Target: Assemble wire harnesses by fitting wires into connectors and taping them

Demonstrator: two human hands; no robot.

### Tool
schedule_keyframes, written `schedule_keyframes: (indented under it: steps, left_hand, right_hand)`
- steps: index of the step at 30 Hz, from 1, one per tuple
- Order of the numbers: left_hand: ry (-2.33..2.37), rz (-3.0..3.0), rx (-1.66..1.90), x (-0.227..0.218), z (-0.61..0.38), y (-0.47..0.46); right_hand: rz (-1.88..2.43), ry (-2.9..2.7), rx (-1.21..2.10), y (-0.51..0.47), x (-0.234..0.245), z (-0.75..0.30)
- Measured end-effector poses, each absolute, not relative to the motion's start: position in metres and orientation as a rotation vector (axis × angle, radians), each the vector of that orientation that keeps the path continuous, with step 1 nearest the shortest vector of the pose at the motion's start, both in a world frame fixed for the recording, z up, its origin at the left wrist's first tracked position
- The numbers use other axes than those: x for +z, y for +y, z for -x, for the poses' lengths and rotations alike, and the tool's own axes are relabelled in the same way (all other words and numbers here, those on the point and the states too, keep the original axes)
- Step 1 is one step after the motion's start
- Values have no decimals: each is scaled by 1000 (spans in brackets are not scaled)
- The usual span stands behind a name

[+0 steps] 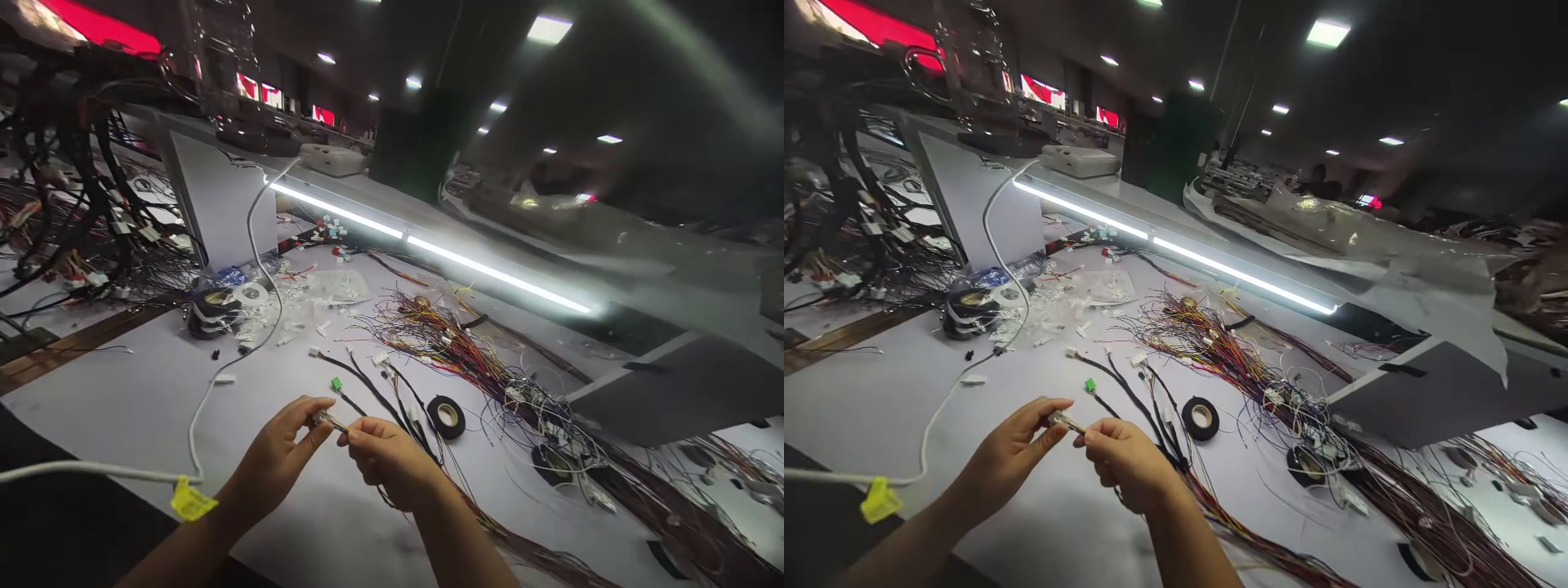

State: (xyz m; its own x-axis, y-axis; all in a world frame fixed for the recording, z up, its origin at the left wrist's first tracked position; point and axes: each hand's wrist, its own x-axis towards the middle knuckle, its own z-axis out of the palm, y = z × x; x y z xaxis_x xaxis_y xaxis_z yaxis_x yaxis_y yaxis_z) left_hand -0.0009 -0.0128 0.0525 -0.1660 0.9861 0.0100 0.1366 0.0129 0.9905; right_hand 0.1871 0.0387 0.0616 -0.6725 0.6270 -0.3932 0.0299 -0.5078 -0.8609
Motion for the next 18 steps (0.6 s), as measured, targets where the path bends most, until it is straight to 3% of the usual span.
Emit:
schedule_keyframes:
  steps: [4, 7, 10, 13, 15, 18]
  left_hand:
    - [1166, -773, 1188, 47, -17, -22]
    - [1077, -653, 1153, 40, -23, -23]
    - [1099, -535, 1182, 36, -22, -15]
    - [1166, -404, 1219, 35, -21, -5]
    - [1206, -375, 1250, 36, -22, 1]
    - [1231, -420, 1271, 36, -25, 5]
  right_hand:
    - [940, -1120, 2242, 29, 52, -183]
    - [1064, -1392, 2071, 21, 52, -181]
    - [1128, -1939, 1363, 26, 61, -206]
    - [1060, -2093, 649, 46, 66, -260]
    - [1191, -2091, 421, 62, 61, -299]
    - [1383, -2240, 335, 74, 42, -338]
